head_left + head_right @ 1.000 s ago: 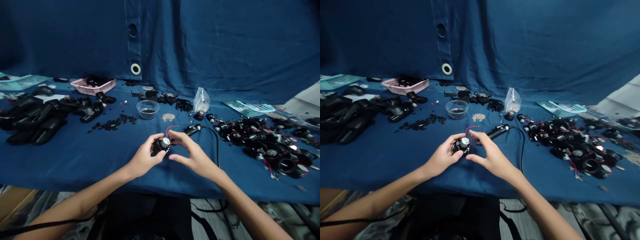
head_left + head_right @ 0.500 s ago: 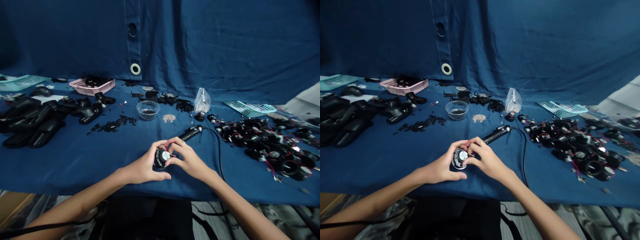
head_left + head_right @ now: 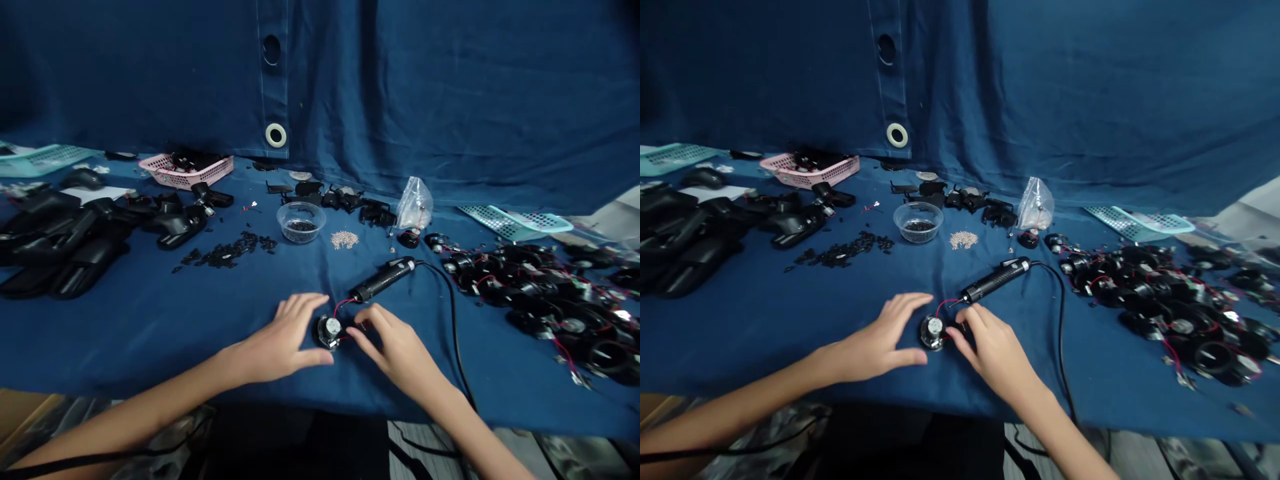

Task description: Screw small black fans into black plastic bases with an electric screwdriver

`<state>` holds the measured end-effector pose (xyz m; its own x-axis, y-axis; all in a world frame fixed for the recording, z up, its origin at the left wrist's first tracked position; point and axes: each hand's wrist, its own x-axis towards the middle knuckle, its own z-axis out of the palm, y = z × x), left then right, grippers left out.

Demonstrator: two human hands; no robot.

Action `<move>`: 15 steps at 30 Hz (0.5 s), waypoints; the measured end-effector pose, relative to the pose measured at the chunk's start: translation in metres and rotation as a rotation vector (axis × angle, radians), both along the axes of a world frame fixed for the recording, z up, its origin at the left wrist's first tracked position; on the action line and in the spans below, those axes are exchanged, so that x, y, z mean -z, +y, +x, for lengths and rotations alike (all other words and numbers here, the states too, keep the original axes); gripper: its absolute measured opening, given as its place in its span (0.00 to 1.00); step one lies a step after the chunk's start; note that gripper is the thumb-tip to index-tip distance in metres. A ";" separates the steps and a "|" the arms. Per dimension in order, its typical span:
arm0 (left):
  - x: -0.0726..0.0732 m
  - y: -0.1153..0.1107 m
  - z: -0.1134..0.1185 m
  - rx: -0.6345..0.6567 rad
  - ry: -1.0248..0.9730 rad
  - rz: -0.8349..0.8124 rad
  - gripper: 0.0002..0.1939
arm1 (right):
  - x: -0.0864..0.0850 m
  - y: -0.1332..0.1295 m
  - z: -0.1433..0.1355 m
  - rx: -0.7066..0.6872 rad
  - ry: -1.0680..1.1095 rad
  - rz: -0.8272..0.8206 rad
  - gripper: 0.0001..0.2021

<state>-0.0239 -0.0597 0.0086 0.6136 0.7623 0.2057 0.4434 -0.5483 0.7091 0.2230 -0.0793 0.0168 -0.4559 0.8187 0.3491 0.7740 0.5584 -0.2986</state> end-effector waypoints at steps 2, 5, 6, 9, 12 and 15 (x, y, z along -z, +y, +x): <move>-0.020 0.023 -0.019 -0.169 -0.110 0.022 0.26 | 0.006 -0.004 0.004 0.054 0.125 -0.051 0.04; -0.055 0.094 -0.038 -0.461 -0.192 0.148 0.17 | 0.010 -0.007 0.009 0.066 0.224 -0.100 0.03; -0.065 0.125 -0.041 -0.511 -0.121 0.192 0.17 | 0.011 -0.008 0.009 0.064 0.237 -0.100 0.03; -0.083 0.221 -0.036 -0.527 0.191 0.151 0.17 | 0.013 -0.008 0.004 0.083 0.249 -0.032 0.07; -0.082 0.297 -0.021 -0.426 0.361 0.013 0.13 | 0.019 -0.011 -0.008 0.165 0.293 0.130 0.14; -0.069 0.343 -0.006 -0.315 0.517 -0.101 0.15 | 0.025 -0.014 -0.021 0.179 0.345 0.344 0.19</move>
